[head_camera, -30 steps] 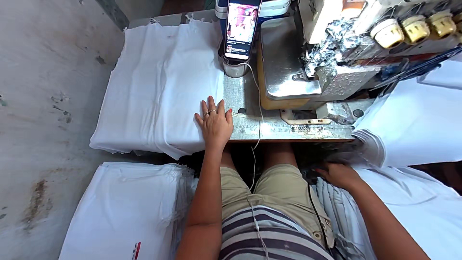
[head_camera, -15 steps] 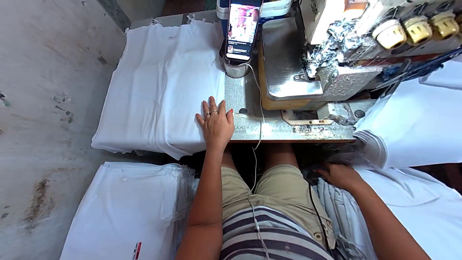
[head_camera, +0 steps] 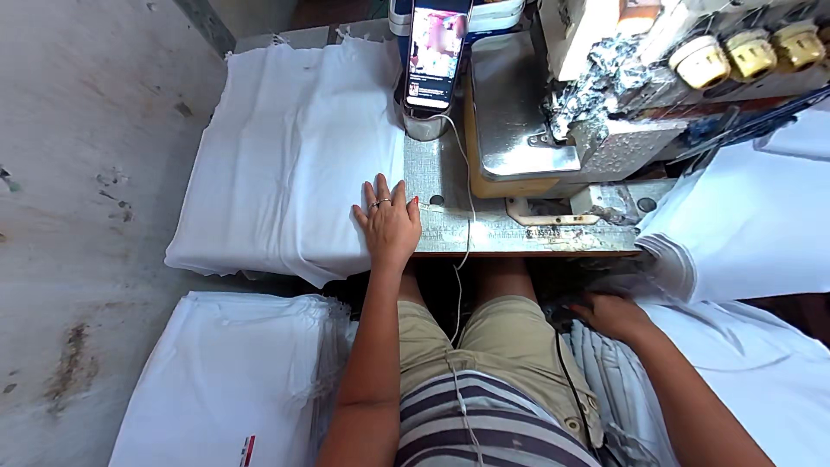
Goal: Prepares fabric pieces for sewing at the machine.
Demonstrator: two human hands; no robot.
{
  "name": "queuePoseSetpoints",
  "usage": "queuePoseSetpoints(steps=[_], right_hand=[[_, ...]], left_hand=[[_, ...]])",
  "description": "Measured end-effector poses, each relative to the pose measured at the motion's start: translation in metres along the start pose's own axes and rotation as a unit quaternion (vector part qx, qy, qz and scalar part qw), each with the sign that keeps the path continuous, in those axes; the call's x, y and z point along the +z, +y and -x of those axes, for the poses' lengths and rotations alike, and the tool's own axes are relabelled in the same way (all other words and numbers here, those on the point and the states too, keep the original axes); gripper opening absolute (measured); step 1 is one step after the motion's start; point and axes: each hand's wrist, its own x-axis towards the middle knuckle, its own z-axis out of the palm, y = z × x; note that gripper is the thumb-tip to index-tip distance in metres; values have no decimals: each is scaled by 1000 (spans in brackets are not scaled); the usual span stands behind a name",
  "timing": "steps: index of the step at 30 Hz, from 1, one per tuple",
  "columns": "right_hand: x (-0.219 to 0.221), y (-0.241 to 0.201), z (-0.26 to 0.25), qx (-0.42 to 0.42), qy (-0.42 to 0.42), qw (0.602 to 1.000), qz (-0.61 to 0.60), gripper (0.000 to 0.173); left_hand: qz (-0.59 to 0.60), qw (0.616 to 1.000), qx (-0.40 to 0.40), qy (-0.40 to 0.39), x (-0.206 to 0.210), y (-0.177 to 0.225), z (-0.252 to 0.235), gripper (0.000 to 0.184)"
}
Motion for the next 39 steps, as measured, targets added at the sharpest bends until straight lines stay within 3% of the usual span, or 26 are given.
queuePoseSetpoints(steps=[39], right_hand=[[-1, -1, 1, -2, 5, 1000, 1, 51]], left_hand=[[1, 1000, 2, 9, 1, 0, 1, 50]])
